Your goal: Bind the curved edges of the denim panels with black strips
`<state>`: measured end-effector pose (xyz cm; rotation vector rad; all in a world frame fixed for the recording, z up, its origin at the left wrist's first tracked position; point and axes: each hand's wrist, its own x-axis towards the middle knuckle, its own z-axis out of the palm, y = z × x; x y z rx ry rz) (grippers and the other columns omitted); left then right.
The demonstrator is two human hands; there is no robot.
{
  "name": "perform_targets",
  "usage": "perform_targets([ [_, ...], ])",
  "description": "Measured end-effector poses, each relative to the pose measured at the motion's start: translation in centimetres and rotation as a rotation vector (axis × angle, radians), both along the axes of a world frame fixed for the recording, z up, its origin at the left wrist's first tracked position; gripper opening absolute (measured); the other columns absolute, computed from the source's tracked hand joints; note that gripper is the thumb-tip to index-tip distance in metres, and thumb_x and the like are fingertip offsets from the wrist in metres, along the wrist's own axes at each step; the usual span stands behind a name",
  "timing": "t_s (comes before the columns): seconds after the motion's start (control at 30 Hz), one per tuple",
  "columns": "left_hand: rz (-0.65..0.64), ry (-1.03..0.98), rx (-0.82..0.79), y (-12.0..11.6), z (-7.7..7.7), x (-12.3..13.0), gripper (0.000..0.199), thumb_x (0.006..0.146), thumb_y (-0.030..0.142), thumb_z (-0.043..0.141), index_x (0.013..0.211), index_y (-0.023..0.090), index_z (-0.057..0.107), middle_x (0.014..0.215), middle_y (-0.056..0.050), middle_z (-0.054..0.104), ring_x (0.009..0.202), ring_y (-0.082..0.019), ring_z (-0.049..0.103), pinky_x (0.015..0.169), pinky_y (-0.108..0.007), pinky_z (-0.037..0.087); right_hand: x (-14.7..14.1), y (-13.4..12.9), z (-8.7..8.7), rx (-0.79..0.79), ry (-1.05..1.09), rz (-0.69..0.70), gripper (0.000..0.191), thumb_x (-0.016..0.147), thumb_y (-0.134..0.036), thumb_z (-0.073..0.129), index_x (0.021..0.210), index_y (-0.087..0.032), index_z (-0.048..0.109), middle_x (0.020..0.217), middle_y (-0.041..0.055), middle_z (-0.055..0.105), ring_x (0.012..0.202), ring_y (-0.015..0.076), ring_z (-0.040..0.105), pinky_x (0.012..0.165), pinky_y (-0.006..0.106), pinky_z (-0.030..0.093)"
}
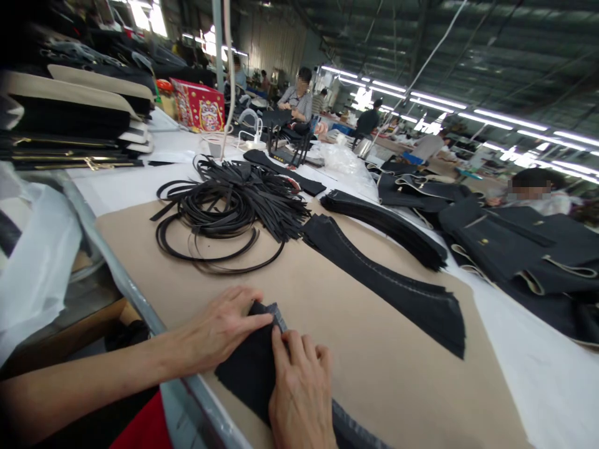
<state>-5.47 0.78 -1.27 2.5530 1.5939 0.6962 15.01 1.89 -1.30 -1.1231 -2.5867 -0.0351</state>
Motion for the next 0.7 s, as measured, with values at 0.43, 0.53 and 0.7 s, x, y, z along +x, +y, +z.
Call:
perform_targets([
  [0.43, -0.05, -0.165, -0.111, 2.4, 2.4, 1.6, 0.023, 0.088, 0.015, 0.052, 0.108, 0.023, 0.06, 0.114, -0.004, 0.059, 0.11, -0.02, 0.048, 0.095, -0.038, 0.037, -0.3, 0.7, 2.6, -0.278, 0.089, -0.284, 0.038, 0.088, -0.02, 0.057, 0.125, -0.019, 0.051, 0.111, 0.009, 0.059, 0.101, 0.0269, 0.051, 0.083, 0.039, 0.035],
  [0.53, -0.149, -0.122, -0.21, 4.2, 3.1, 2.1, 0.033, 0.082, 0.014, 0.059, 0.114, 0.024, 0.057, 0.115, -0.003, 0.06, 0.112, -0.02, 0.047, 0.096, -0.038, 0.032, -1.0, 1.2, 3.3, -0.358, 0.088, -0.328, 0.028, 0.084, -0.024, 0.062, 0.112, -0.019, 0.057, 0.106, 0.0072, 0.062, 0.1, 0.0279, 0.052, 0.083, 0.04, 0.034],
  [0.7, -0.267, -0.004, -0.378, 6.2, 4.3, 2.6, 0.018, 0.079, 0.016, 0.063, 0.094, 0.025, 0.065, 0.097, 0.001, 0.064, 0.101, -0.018, 0.053, 0.09, -0.035, 0.029, -1.2, 2.3, 4.0, -0.497, 0.099, -0.365, 0.015, 0.082, -0.021, 0.062, 0.096, -0.019, 0.061, 0.097, 0.0057, 0.066, 0.095, 0.0271, 0.056, 0.078, 0.037, 0.034],
])
